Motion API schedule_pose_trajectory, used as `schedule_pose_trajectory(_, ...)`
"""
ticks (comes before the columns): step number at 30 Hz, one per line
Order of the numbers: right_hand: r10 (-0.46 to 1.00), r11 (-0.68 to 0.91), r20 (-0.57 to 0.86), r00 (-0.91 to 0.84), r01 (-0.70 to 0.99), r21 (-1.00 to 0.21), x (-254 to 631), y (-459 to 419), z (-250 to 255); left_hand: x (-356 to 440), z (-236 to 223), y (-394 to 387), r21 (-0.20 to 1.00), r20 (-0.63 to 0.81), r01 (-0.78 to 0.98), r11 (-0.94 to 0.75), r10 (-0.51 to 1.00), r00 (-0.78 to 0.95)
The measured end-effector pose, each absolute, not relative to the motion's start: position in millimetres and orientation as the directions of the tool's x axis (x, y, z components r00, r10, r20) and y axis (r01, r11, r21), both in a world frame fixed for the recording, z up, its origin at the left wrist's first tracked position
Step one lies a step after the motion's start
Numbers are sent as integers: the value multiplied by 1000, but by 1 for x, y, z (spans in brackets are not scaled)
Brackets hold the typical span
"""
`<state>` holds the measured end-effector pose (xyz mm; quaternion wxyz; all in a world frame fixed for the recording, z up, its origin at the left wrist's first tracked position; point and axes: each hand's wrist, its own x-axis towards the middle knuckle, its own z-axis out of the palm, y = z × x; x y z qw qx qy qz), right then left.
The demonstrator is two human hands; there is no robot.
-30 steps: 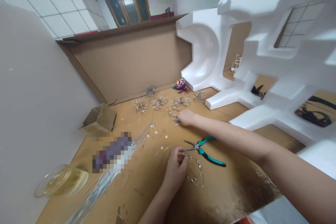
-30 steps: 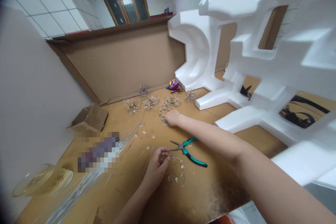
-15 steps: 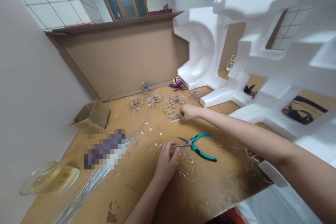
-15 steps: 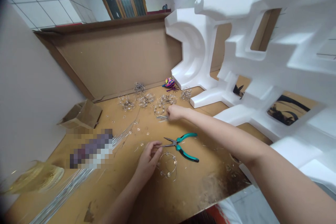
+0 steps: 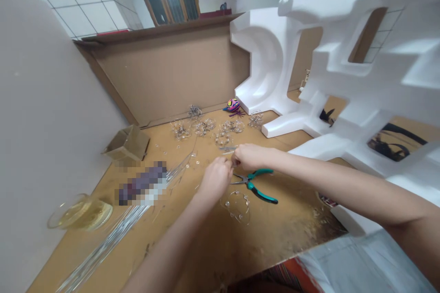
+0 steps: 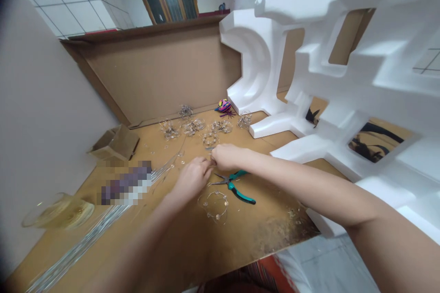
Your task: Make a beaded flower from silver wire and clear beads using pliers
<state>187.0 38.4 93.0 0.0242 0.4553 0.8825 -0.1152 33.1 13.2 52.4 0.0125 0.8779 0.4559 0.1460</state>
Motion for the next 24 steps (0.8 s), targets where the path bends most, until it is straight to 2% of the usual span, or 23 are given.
schedule_pose_trajectory(3,801,553,-108,-588,797,-244,187,30,95,31,53,16,269,253,751,-603,797,549)
schedule_pose_trajectory(6,797,517,-112,-594,766,-382,192,26,96,21,57,14,528,300,613,-588,804,513)
schedule_pose_trajectory(7,792,496,-126,-597,750,-437,194,25,95,17,59,13,628,279,559,-541,828,487)
schedule_pose_trajectory(9,775,452,-159,-612,711,-538,197,24,92,11,62,9,826,139,439,-353,883,449)
schedule_pose_trajectory(11,764,312,-195,-616,616,-724,199,23,88,9,62,5,952,0,278,-131,904,427)
schedule_pose_trajectory(13,758,53,-240,-606,424,-904,200,21,83,9,59,2,994,-72,100,33,908,413)
schedule_pose_trajectory(15,746,-170,-284,-602,240,-956,201,20,81,10,55,-1,992,-104,-19,122,910,401)
schedule_pose_trajectory(16,740,-213,-297,-603,208,-955,201,20,81,11,53,-2,988,-114,-46,144,909,402)
schedule_pose_trajectory(19,720,-193,-304,-624,240,-951,204,19,83,11,50,-4,989,-111,-46,143,901,419)
schedule_pose_trajectory(24,708,-13,-282,-648,388,-922,208,21,87,9,49,-6,992,-115,-5,130,894,432)
